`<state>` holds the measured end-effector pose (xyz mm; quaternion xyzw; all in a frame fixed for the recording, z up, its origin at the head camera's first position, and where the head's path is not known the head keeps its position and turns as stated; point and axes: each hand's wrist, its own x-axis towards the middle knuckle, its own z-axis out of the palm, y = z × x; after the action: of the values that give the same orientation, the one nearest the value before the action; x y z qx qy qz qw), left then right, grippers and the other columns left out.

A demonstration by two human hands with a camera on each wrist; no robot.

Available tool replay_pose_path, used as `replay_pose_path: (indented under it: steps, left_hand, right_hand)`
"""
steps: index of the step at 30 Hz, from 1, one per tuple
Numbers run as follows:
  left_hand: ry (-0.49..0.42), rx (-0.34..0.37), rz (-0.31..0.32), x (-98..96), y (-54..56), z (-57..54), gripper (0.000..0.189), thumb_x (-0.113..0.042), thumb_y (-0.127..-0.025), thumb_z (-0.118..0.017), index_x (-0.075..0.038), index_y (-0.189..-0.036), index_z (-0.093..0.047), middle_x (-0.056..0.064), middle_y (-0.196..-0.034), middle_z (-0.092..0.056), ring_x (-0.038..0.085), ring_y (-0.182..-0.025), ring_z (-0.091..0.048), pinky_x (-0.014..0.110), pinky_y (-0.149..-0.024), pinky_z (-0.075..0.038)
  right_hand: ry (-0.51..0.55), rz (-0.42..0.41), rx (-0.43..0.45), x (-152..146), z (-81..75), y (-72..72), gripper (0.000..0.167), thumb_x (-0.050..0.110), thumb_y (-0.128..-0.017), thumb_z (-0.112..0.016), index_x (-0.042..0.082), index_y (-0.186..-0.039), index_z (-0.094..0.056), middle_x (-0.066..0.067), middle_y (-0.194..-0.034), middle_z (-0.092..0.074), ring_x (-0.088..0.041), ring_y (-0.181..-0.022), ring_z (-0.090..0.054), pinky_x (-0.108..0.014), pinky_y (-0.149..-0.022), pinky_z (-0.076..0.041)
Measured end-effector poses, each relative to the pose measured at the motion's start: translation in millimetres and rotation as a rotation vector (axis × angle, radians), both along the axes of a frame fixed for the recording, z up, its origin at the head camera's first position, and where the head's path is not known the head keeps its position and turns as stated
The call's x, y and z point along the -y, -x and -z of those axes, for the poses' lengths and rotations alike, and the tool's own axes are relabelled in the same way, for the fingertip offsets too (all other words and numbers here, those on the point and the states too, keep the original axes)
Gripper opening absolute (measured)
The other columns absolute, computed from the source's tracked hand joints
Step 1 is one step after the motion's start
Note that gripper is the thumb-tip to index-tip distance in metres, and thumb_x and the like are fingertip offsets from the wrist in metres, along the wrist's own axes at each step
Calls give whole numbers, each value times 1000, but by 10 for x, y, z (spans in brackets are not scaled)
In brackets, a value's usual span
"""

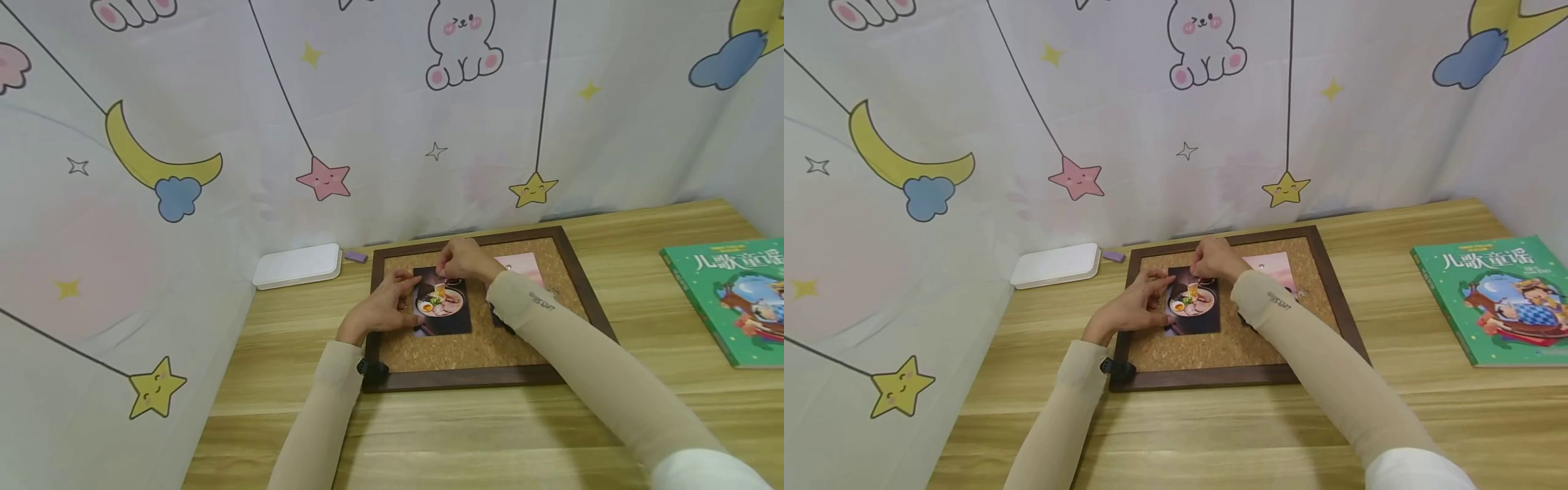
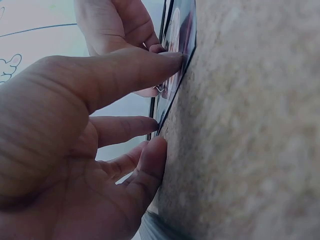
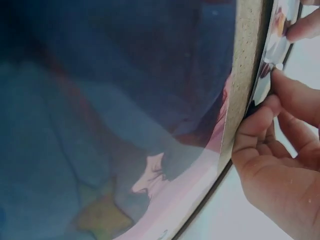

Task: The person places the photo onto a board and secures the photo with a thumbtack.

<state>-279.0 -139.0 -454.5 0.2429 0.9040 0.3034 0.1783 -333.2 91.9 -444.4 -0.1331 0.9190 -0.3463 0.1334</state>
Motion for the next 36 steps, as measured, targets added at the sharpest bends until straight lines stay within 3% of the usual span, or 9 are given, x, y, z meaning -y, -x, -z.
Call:
replay_pose_path:
  steps: [8,23,36]
  left_hand:
    - [-11,8,4,15,-7,3,86,-18,-92,-83,-3,-165,-41,14,-160,-33,20,-103,-48,29,-87,-41]
    - [-3,3,1,17,6,15,86,-18,-92,-84,-4,-165,-40,14,-163,-32,19,-102,-49,27,-86,-42]
    - [4,7,4,6,11,8,87,-20,-92,-83,-5,-166,-40,14,-163,-32,19,-103,-49,28,-87,-41]
  right_hand:
    - [20,35,18,11,30,27,16,14,-93,-70,5,-97,-84,-8,-99,-75,-21,-86,-61,-27,-72,-45]
    - [-6,79,52,75,12,22,17,19,-95,-71,7,-99,-83,-5,-90,-73,-19,-79,-61,-29,-69,-46]
    - [37,104,96,31,35,33,16,16,-93,-69,8,-97,-82,-5,-94,-71,-20,-82,-60,-29,-71,-47]
